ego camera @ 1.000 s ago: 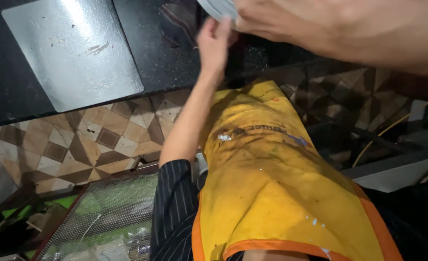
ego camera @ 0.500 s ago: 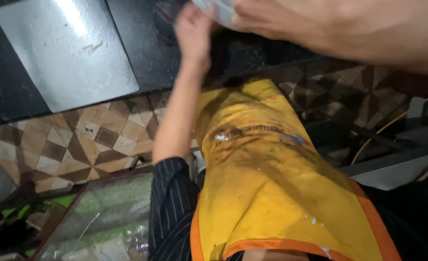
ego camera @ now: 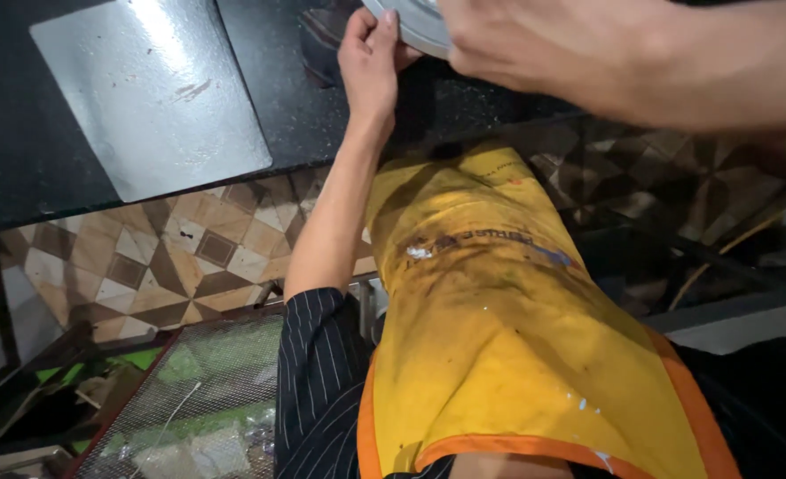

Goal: The person spreads white frosting over round cake layers on a turntable using a spatula, rotating the turntable to smooth the coating. They then wrap plastic film around a frosted cake and continue smoothing frosting on another cake layer.

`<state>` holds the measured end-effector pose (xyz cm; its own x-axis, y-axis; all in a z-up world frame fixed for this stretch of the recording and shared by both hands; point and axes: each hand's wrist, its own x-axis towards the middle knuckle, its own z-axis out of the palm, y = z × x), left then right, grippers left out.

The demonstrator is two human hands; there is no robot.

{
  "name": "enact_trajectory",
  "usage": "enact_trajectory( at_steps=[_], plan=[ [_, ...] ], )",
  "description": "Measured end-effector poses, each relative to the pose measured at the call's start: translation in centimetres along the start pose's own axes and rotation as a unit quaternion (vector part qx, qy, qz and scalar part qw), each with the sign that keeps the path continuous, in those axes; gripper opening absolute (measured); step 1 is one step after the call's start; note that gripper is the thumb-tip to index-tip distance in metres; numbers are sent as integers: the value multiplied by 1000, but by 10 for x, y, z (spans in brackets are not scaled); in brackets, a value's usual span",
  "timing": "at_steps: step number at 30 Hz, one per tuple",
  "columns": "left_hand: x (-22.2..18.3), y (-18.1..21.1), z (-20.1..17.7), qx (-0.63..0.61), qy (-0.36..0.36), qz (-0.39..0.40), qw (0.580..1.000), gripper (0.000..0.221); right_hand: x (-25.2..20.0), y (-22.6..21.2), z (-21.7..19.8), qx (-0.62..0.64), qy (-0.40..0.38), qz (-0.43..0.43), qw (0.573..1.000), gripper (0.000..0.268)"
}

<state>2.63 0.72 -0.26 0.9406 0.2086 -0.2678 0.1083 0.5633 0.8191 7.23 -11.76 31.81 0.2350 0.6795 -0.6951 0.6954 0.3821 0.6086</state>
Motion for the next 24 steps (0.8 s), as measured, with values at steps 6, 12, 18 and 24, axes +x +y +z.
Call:
enact_trajectory(
  at_steps=[6, 12, 18, 24],
  plan=[
    [19, 44, -7, 65, -1, -3, 998, 29, -54, -15, 30, 180, 53, 41, 981, 37],
    [69, 52, -22, 273, 4, 51, 961, 47, -97, -23, 42, 148, 96, 139, 974, 59],
    [61, 66, -3, 320, -17, 117, 940, 70, -109, -77, 99, 173, 134, 212, 953, 34],
    [64, 60, 14, 429, 70, 63, 898, 87, -116, -74, 83, 200, 31, 211, 956, 60]
  ],
)
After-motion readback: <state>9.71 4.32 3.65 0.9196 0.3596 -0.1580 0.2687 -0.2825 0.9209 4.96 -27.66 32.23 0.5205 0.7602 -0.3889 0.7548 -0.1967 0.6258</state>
